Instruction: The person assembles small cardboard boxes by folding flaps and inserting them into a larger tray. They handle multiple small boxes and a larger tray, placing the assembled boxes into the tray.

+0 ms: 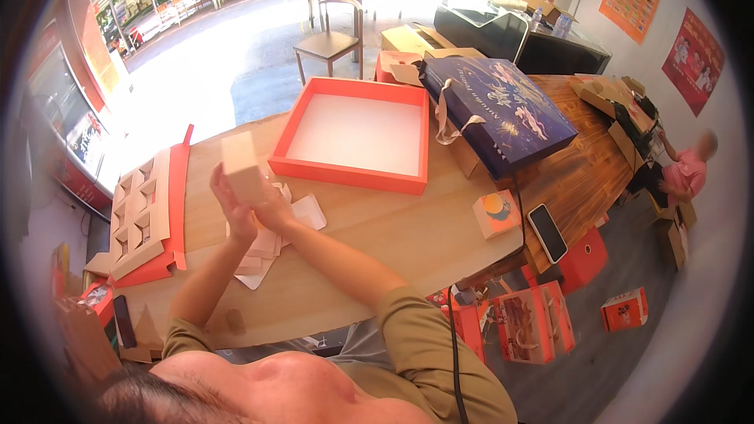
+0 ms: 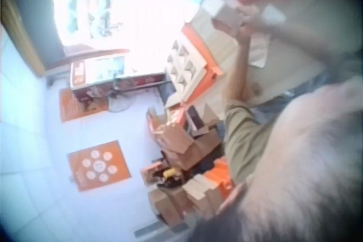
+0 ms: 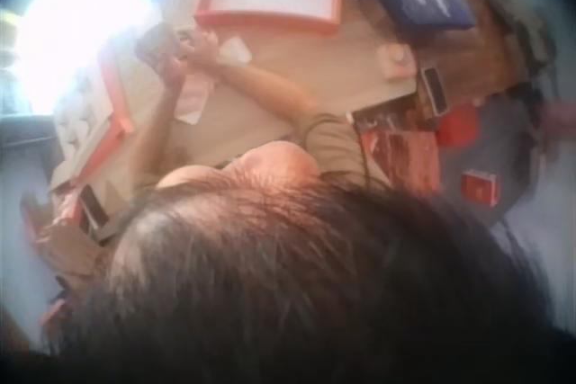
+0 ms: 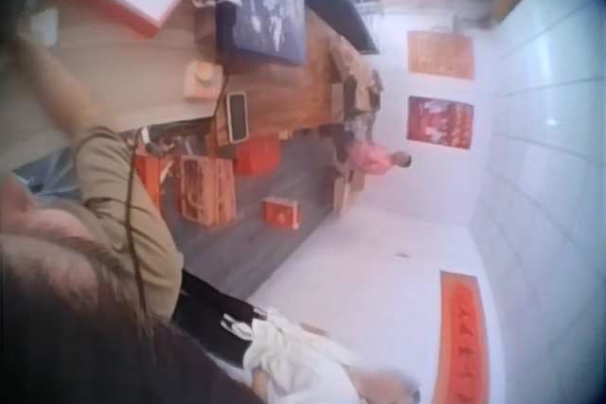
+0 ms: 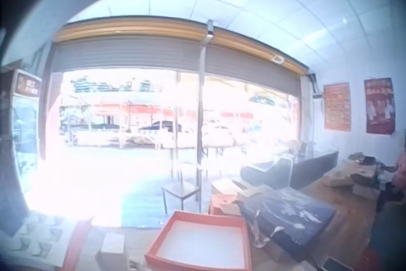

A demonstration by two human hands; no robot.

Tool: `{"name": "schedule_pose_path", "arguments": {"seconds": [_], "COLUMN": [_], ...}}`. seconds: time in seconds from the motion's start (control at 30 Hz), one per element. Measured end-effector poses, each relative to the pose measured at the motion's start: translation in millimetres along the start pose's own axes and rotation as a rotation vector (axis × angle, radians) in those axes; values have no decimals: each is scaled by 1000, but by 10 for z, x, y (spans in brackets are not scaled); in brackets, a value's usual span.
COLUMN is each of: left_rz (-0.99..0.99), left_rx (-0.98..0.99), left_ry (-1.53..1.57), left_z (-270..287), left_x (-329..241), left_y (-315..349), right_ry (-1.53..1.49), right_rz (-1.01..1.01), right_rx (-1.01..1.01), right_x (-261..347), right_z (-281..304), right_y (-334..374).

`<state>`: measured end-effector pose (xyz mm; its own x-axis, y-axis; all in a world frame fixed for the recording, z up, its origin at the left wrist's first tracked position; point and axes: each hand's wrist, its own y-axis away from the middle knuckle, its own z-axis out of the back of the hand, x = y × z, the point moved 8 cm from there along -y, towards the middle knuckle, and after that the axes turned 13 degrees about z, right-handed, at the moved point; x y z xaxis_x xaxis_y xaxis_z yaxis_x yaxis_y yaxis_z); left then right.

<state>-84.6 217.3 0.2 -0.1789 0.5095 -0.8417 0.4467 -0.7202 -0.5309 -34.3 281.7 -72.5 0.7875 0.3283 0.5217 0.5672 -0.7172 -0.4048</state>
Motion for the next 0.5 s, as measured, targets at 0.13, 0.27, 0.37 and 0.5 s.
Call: {"name": "schedule_pose_path", "arguments": {"seconds": [0.13,0.27,0.37,0.5], "left_rz": [117,384,269,270], "left_rx": [-167,23,142,209], "left_ry": [39,160,75,184], "left_z": [542,359,318,305], "left_x": [194,286,375,375], "left_y": [82,102,88,27], "right_ry": [442,236,193,143], "right_rz": [-27,-78,-43,-57], "right_rx": [13,31,31,87], "right_x": [-61,-110,-93,-34], "right_z": [122,264,236,187], "right_y": [-72,-85,-27,-11]}}
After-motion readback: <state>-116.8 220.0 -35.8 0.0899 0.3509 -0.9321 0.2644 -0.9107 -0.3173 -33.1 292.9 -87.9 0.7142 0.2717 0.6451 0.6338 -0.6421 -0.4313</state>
